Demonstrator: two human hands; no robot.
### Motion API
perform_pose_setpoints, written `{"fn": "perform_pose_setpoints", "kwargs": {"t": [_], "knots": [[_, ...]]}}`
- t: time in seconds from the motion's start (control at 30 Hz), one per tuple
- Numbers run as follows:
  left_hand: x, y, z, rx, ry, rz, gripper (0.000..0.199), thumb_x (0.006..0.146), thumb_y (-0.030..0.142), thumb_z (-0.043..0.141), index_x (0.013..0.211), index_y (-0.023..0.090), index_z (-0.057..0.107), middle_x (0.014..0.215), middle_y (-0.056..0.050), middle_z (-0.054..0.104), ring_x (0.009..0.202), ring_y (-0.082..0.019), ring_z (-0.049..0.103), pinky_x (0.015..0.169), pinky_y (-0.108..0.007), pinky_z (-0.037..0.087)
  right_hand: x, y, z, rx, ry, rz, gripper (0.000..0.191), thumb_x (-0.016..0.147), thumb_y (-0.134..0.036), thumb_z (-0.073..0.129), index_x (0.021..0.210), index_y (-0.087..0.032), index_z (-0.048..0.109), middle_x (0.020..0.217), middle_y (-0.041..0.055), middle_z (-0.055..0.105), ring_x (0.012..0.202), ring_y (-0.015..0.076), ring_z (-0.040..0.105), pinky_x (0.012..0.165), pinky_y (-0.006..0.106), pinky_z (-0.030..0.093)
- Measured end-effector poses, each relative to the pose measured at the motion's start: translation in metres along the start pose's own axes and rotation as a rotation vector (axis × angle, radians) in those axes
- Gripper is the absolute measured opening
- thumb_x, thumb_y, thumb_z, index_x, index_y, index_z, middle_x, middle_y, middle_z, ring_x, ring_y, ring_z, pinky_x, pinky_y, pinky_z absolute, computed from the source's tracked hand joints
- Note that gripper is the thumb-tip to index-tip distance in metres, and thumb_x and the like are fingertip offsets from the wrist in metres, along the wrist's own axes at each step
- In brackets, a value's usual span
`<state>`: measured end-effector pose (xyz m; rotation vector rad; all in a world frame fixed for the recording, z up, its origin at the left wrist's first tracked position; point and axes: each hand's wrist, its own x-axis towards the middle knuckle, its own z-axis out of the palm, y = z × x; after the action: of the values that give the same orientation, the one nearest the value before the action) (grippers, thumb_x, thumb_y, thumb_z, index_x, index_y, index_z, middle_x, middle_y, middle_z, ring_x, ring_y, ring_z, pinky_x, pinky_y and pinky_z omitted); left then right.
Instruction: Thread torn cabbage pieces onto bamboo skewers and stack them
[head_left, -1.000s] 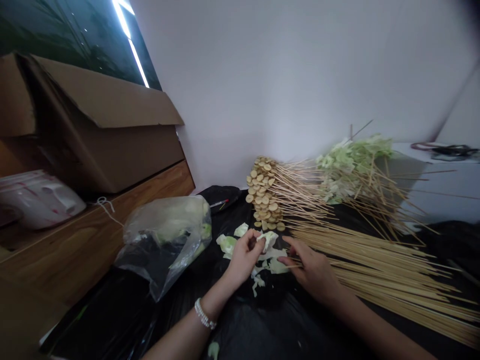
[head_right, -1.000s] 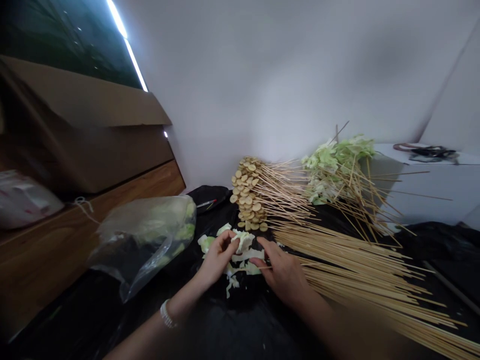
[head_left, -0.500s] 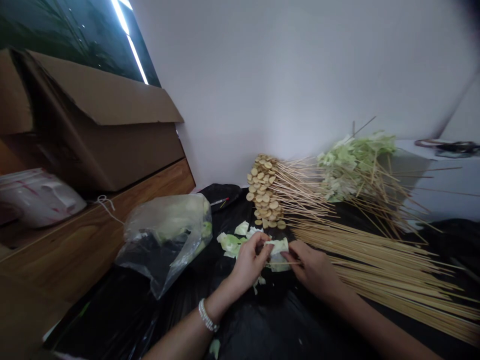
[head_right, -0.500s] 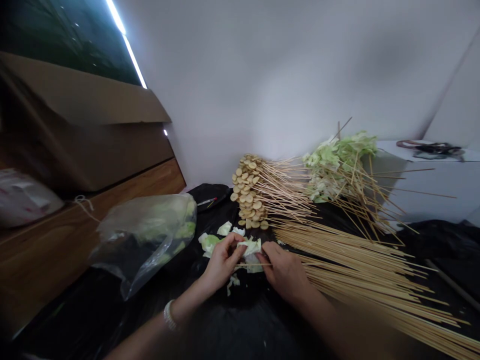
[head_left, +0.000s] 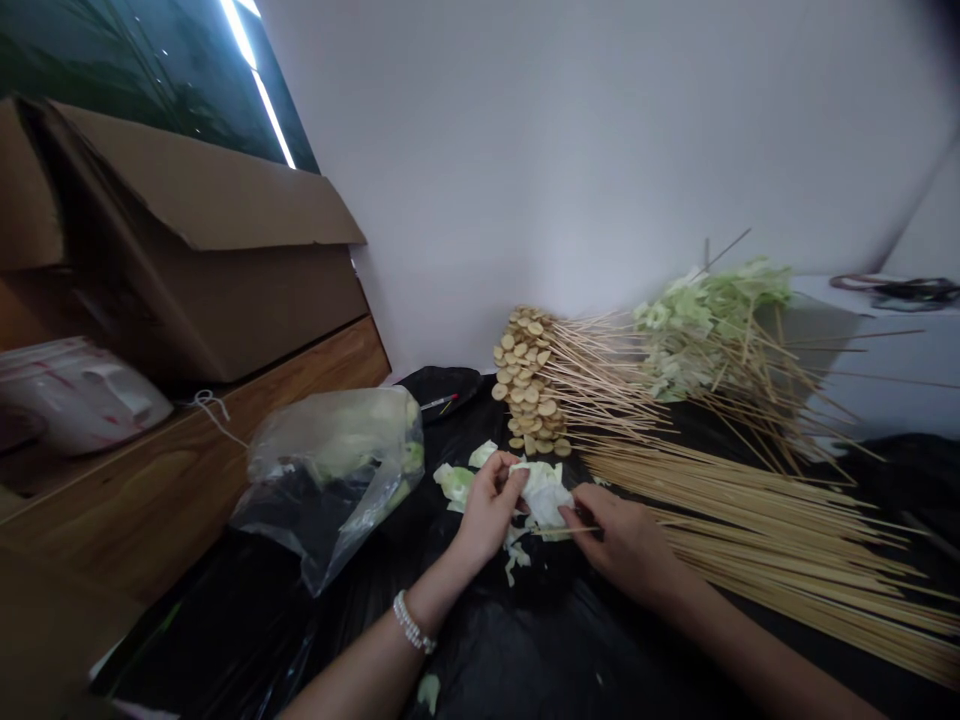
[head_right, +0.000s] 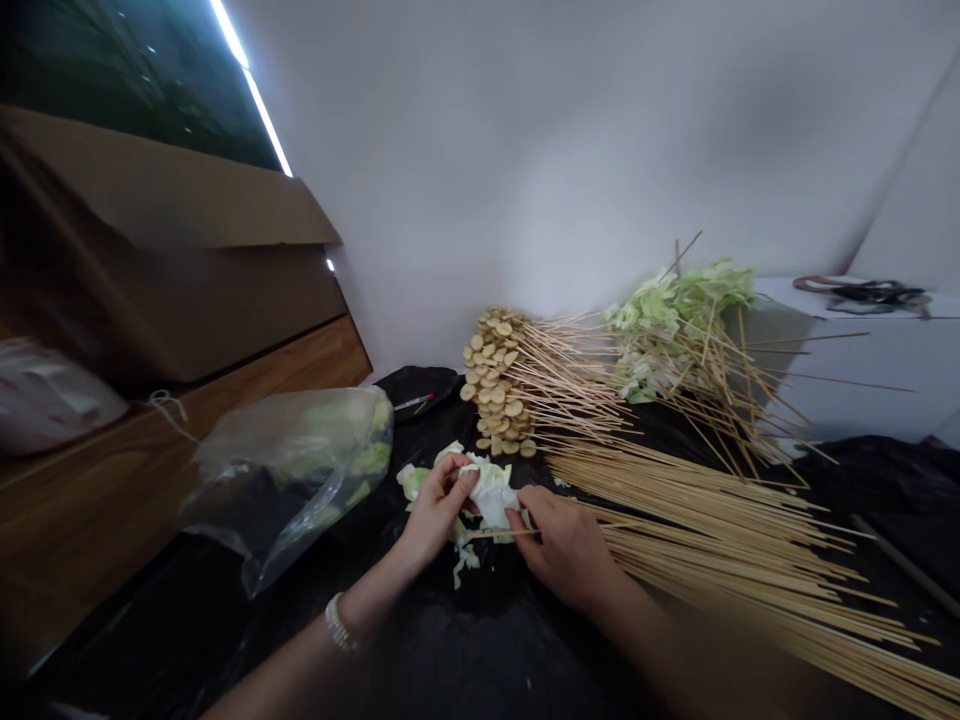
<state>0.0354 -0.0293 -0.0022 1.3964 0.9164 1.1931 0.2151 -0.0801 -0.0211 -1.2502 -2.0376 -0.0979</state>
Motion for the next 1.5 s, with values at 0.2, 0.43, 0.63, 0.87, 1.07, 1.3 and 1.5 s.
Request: {"fn": "perform_pose_setpoints", "kwargs": {"t": [0.2, 0.43, 0.63, 0.87, 1.07, 1.3, 1.5], "knots": [[-0.003, 0.008, -0.001, -0.201, -0.157, -0.147, 0.04, 0.077, 0.042, 0.068, 0.107, 0.017, 0.061, 0.088, -0.003, 0.06, 0.072, -0.014, 0.057, 0.059, -0.025, 0.053, 0.0, 0.002, 0.0, 0.103, 0.021, 0.066, 0.023, 0.094, -0.037, 0.049, 0.104, -0.018, 0.056, 0.083, 0.0024, 0.061, 0.072, 0.0157, 0.059, 0.067, 0.027, 0.043], [-0.006, 0.016, -0.006, -0.167, -0.264, -0.16, 0.022, 0.078, 0.032, 0.067, 0.093, 0.015, 0.069, 0.09, -0.004, 0.063, 0.08, -0.015, 0.058, 0.072, -0.026, 0.05, -0.001, 0.001, 0.0, 0.029, 0.007, 0.014, 0.019, 0.096, -0.028, 0.04, 0.091, -0.019, 0.056, 0.079, 0.0028, 0.061, 0.069, 0.0162, 0.06, 0.062, 0.027, 0.042], [-0.009, 0.021, -0.004, -0.146, -0.371, -0.098, 0.028, 0.068, 0.026, 0.078, 0.091, 0.017, 0.064, 0.089, -0.002, 0.064, 0.079, -0.013, 0.058, 0.072, -0.022, 0.045, -0.001, 0.006, 0.0, -0.001, 0.023, 0.061, 0.02, 0.095, -0.026, 0.039, 0.09, -0.019, 0.057, 0.076, 0.0017, 0.063, 0.066, 0.0153, 0.061, 0.06, 0.026, 0.042], [0.007, 0.006, -0.012, -0.283, 0.033, -0.142, 0.038, 0.066, 0.038, 0.08, 0.089, 0.017, 0.058, 0.085, 0.0, 0.065, 0.077, -0.012, 0.061, 0.076, -0.027, 0.051, 0.001, 0.002, -0.006, -0.276, 0.158, 0.042, 0.052, 0.094, -0.056, 0.039, 0.119, -0.013, 0.053, 0.082, 0.0056, 0.068, 0.061, 0.0169, 0.061, 0.061, 0.028, 0.04], [0.009, 0.005, -0.014, -0.322, 0.082, -0.133, 0.041, 0.066, 0.037, 0.081, 0.096, 0.016, 0.061, 0.091, -0.003, 0.067, 0.082, -0.014, 0.063, 0.077, -0.029, 0.055, 0.0, 0.005, -0.005, -0.377, 0.086, 0.019, 0.028, 0.097, -0.021, 0.033, 0.103, -0.019, 0.06, 0.079, 0.0032, 0.066, 0.063, 0.0149, 0.058, 0.056, 0.026, 0.032], [0.006, 0.006, -0.009, -0.323, 0.07, -0.133, 0.04, 0.064, 0.036, 0.082, 0.093, 0.015, 0.064, 0.088, -0.002, 0.067, 0.079, -0.014, 0.063, 0.076, -0.029, 0.054, -0.003, 0.008, -0.001, -0.377, 0.094, -0.041, 0.03, 0.092, -0.016, 0.039, 0.111, -0.019, 0.062, 0.081, 0.0033, 0.064, 0.064, 0.014, 0.055, 0.056, 0.026, 0.033], [0.004, 0.008, -0.005, -0.265, 0.066, -0.084, 0.038, 0.062, 0.034, 0.083, 0.089, 0.016, 0.063, 0.082, 0.0, 0.066, 0.074, -0.013, 0.061, 0.071, -0.027, 0.053, -0.003, 0.008, 0.0, -0.4, 0.077, -0.021, 0.03, 0.091, -0.016, 0.04, 0.109, -0.02, 0.064, 0.081, 0.0033, 0.064, 0.064, 0.0146, 0.055, 0.054, 0.027, 0.032]]}}
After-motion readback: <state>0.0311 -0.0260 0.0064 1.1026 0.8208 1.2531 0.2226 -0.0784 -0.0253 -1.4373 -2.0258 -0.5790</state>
